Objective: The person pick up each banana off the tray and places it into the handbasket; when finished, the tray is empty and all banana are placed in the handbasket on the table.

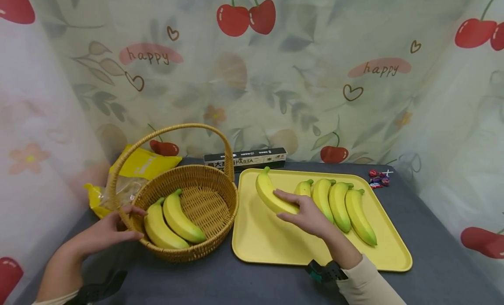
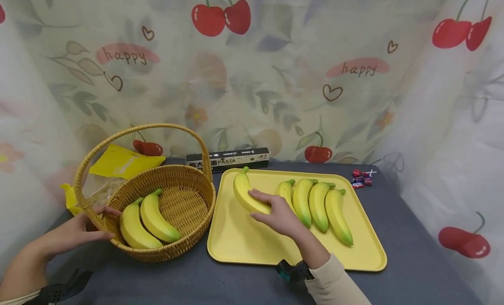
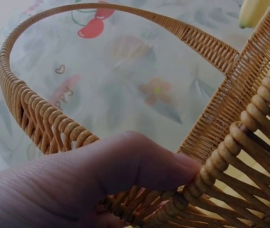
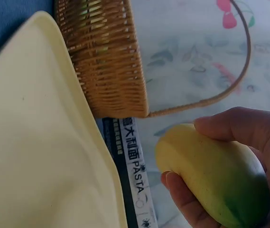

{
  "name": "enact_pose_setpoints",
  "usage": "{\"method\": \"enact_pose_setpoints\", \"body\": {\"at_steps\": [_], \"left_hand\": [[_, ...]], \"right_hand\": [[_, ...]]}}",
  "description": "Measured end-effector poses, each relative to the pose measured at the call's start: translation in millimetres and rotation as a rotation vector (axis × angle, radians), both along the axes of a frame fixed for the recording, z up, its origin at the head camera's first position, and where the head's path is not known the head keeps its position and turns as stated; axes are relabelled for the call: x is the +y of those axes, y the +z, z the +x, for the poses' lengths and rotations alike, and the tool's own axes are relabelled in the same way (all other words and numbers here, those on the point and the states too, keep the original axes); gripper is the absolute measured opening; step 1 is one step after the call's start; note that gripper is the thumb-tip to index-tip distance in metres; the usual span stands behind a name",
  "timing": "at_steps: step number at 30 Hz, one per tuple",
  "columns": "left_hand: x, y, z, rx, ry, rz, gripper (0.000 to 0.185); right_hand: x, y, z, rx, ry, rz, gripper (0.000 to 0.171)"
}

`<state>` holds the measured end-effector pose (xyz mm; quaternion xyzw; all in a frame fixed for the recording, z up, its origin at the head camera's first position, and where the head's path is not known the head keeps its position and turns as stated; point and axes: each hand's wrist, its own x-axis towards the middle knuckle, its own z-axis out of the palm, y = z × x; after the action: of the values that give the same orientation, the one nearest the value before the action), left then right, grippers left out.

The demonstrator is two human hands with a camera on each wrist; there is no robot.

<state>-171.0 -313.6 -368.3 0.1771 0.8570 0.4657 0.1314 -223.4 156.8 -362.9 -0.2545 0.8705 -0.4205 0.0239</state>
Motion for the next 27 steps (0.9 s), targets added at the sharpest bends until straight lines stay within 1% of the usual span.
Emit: {"method": "enact_pose_setpoints", "body": {"at_steps": [9,14,16,21,25,27], "left_hand": [[0,0.4,0.3,-0.022,0.002,-0.001,0.046],[-1,-0.8,1.0,-0.002,0.014,-0.014,0.046],[-1,-1.4,1.3,0.007,0.016,-0.020,0.045],[0,-1.1,1.1,0.005,0.026,-0.025,0.046],[1,-0.3,0.9,0.006,0.029,-0.016,0.045],[1,-0.3,1.0,0.006,0.021,-0.012,0.045]], "right_hand": [[0,10.0,19.4,-0.038,0.091,-0.042,0.056],[-8,20.2,26.4,-0.051,0.187,-0.052,0.058],[-14,23.8,27.3,-0.038,0.232,-0.046,0.057],[-34,33.6,23.8,0.000,0.336,-0.016,0.054],[-53,39.3,15.6,-0.013,0.410,0.027,0.053],[-62,40.0,9.6,-0.018,0.435,0.060,0.052]]}}
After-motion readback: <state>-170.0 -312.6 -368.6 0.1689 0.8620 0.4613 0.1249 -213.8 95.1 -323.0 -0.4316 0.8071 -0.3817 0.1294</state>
